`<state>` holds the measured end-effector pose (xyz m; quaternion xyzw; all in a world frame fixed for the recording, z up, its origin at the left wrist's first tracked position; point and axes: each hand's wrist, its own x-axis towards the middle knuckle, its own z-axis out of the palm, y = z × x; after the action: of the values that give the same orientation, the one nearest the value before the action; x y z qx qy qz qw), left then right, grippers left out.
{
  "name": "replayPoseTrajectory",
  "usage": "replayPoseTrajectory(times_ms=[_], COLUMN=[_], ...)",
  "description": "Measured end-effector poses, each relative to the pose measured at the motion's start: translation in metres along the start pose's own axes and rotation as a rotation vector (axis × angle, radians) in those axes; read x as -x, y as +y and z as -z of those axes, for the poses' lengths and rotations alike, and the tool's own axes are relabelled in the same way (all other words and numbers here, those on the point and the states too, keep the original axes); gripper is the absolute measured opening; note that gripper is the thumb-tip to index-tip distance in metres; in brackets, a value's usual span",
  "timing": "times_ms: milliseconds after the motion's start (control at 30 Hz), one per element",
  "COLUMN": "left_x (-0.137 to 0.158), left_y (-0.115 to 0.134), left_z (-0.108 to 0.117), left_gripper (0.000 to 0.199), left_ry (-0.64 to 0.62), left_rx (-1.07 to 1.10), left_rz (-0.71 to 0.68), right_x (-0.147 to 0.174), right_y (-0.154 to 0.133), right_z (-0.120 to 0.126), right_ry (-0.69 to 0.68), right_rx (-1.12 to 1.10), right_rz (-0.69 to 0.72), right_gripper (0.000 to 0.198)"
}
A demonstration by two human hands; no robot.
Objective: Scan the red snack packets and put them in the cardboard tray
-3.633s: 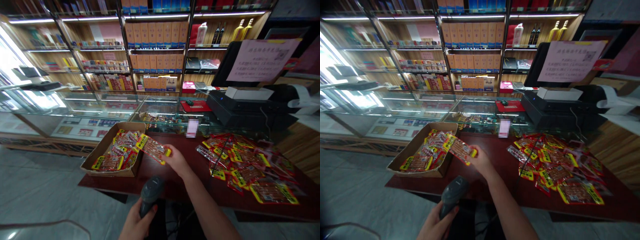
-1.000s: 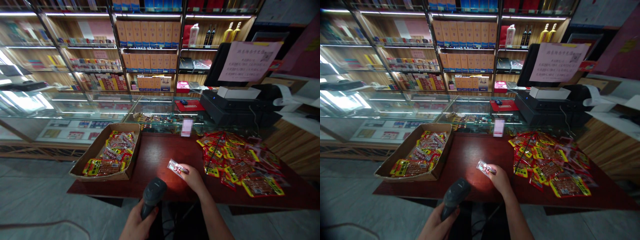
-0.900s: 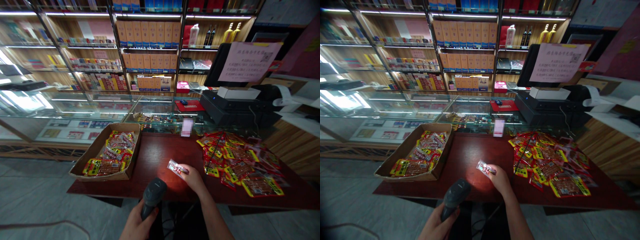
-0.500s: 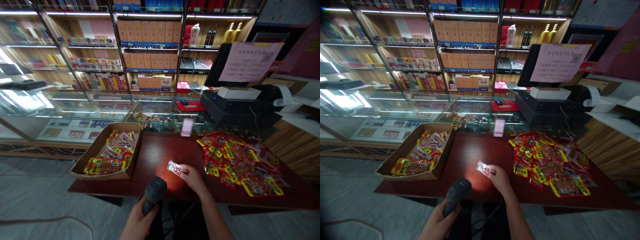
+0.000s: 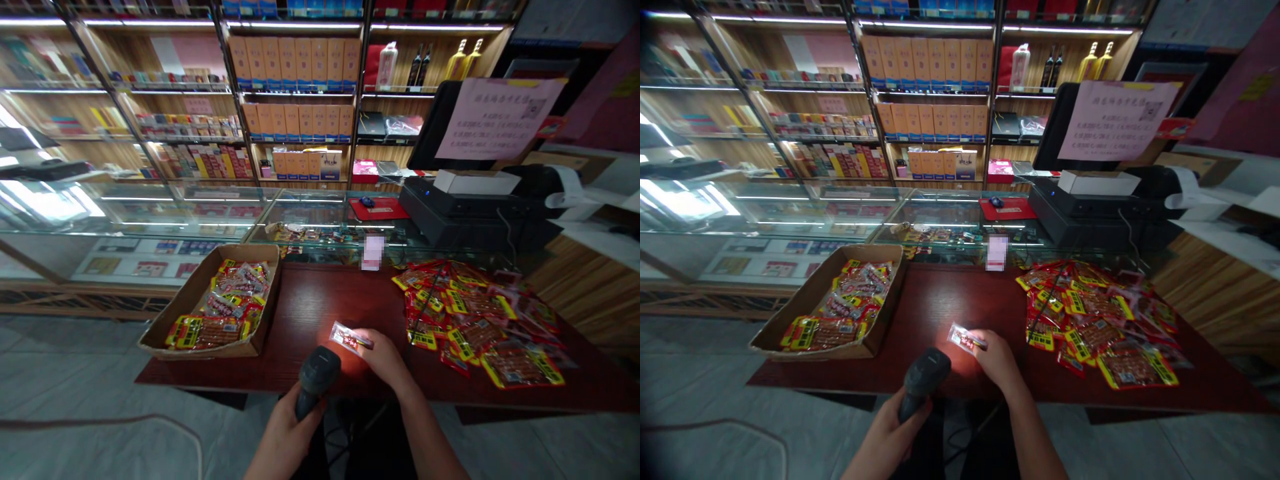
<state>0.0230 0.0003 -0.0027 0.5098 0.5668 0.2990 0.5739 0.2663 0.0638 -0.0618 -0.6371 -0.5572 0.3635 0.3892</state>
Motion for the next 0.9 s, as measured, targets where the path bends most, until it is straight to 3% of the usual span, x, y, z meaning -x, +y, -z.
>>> replayPoseTrajectory(times_ms=[233,500,633,767,833,900], left_x=[-0.006,-0.004,-0.002,-0.003,-0.002,-0.001], left_y=[0.0,-0.004,-0.007,-0.008,-0.01,-0.011], left_z=[-0.002,0.003,0.002,0.0,0.001,0.006], left_gripper=[0.031,0.036,0.04,0.051,0.055,0.058], left_ry=[-0.002,0.009,0.02,-0.008,0.0,0.013], left_rx=[-0.005,0.0,-0.037,-0.065,-0.074,-0.08], left_rz=[0.006,0.054,0.059,0.079,0.068,0.053], right_x=[0.006,0.0,-0.031,-0.072,-0.089,-0.1], right_y=[-0.011,-0.012,-0.06,-0.122,-0.133,-0.123], right_z=[-0.002,0.001,-0.022,-0.064,-0.072,-0.063], right_ry=[-0.05,0.021,-0.031,-0.23,-0.204,-0.06], right_rx=[0.006,-0.028,-0.171,-0.401,-0.354,-0.177], right_rz=[0.038,0.021,0.08,0.286,0.369,0.38], right_gripper=[0.034,0.032,0.035,0.065,0.071,0.063])
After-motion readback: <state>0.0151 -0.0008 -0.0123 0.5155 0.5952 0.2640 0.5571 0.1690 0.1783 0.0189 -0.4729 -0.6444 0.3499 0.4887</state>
